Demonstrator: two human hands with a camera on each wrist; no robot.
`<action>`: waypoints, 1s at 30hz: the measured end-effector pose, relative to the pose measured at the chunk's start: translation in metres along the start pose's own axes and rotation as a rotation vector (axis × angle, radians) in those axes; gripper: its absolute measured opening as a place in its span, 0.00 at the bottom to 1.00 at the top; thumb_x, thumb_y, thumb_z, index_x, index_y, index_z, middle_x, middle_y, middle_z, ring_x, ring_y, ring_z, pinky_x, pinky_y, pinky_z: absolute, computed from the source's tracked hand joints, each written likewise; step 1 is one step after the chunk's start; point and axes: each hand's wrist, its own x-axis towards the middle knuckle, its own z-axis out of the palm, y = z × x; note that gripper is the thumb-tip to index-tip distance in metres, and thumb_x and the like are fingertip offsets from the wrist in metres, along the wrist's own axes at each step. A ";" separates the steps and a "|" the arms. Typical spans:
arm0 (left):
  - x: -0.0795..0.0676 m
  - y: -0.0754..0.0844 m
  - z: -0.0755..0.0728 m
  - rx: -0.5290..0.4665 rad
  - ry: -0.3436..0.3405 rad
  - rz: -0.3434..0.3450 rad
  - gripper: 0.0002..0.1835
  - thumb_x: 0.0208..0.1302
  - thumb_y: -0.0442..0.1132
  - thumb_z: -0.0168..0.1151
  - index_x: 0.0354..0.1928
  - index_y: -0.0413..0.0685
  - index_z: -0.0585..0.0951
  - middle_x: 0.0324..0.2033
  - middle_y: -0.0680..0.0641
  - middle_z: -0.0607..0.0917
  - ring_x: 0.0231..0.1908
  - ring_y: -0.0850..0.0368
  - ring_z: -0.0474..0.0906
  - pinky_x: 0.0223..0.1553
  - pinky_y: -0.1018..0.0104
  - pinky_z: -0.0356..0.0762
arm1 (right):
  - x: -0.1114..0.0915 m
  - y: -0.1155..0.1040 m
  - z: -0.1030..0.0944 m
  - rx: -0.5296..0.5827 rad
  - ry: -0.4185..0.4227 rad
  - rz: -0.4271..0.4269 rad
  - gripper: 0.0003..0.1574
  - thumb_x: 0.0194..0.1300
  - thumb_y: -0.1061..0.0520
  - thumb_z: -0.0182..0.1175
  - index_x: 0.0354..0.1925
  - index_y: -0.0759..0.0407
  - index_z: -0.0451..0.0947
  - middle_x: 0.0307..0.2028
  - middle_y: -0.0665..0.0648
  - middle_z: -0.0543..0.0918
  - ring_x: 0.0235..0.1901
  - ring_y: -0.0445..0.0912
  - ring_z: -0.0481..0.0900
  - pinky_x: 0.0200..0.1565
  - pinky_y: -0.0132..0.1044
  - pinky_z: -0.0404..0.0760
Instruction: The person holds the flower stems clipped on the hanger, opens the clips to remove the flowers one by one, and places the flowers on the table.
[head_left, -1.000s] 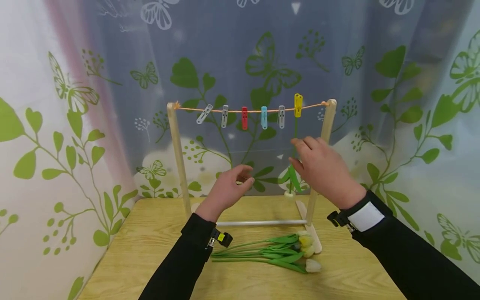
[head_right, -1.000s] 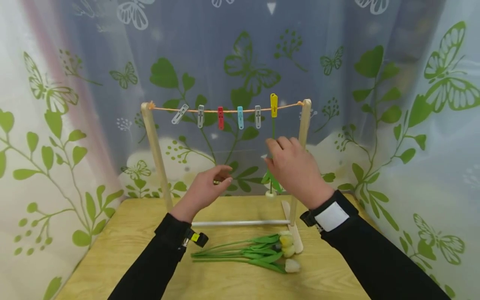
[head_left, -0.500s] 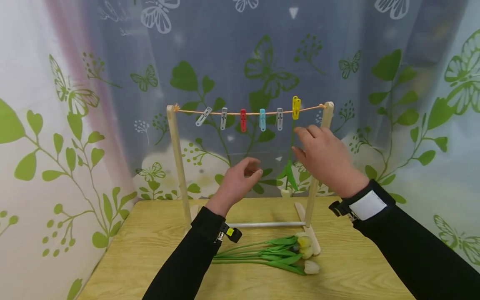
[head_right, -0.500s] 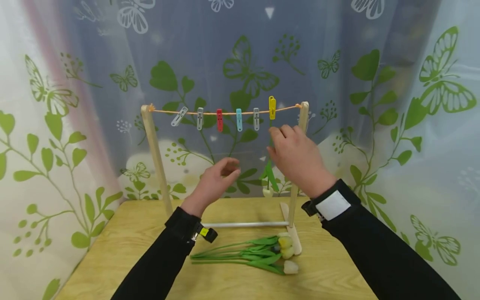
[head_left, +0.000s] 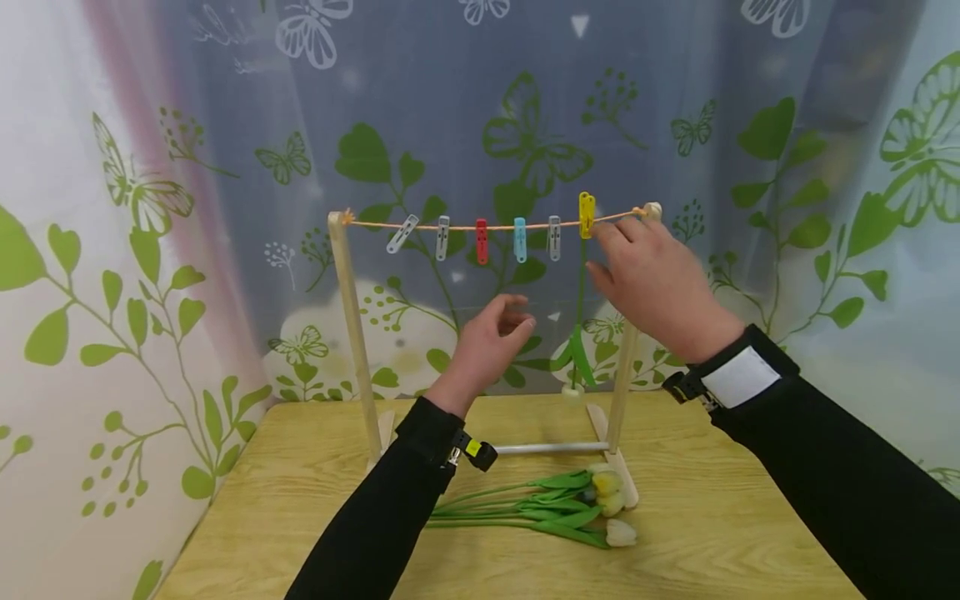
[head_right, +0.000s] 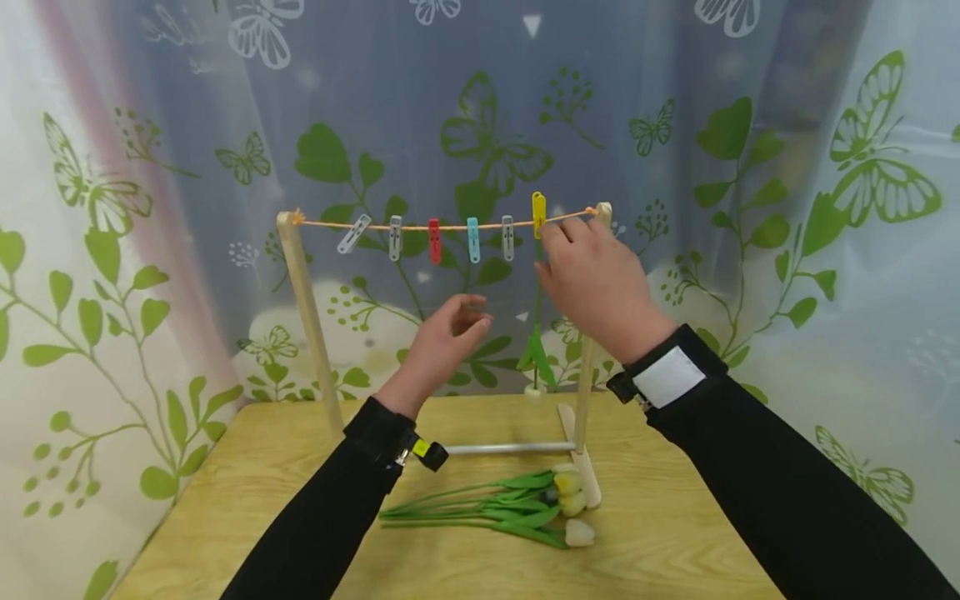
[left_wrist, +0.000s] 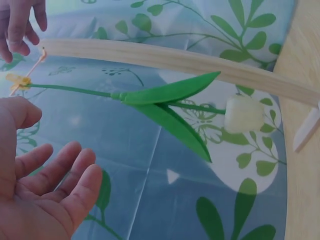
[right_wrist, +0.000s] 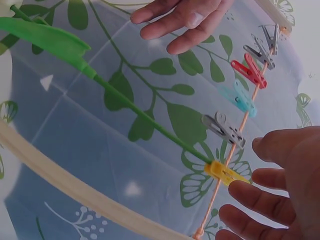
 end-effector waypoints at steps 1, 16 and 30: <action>0.002 0.000 0.001 -0.004 0.001 0.002 0.28 0.78 0.60 0.54 0.75 0.71 0.65 0.67 0.55 0.78 0.70 0.54 0.72 0.70 0.58 0.73 | 0.001 0.001 -0.001 0.001 0.000 0.001 0.27 0.67 0.60 0.71 0.59 0.73 0.78 0.49 0.70 0.84 0.49 0.65 0.82 0.52 0.58 0.87; 0.020 0.007 0.019 -0.076 0.014 -0.002 0.25 0.76 0.62 0.54 0.71 0.76 0.67 0.67 0.57 0.76 0.69 0.56 0.71 0.66 0.61 0.76 | 0.015 0.018 -0.009 -0.100 -0.042 -0.069 0.25 0.68 0.60 0.70 0.57 0.74 0.78 0.42 0.71 0.83 0.38 0.65 0.81 0.43 0.55 0.87; 0.034 0.019 0.025 -0.102 0.046 0.019 0.23 0.78 0.60 0.54 0.70 0.72 0.69 0.66 0.57 0.76 0.68 0.56 0.72 0.64 0.60 0.79 | 0.031 0.030 -0.015 -0.075 -0.077 -0.051 0.23 0.69 0.61 0.69 0.57 0.73 0.78 0.44 0.72 0.83 0.40 0.66 0.81 0.44 0.55 0.88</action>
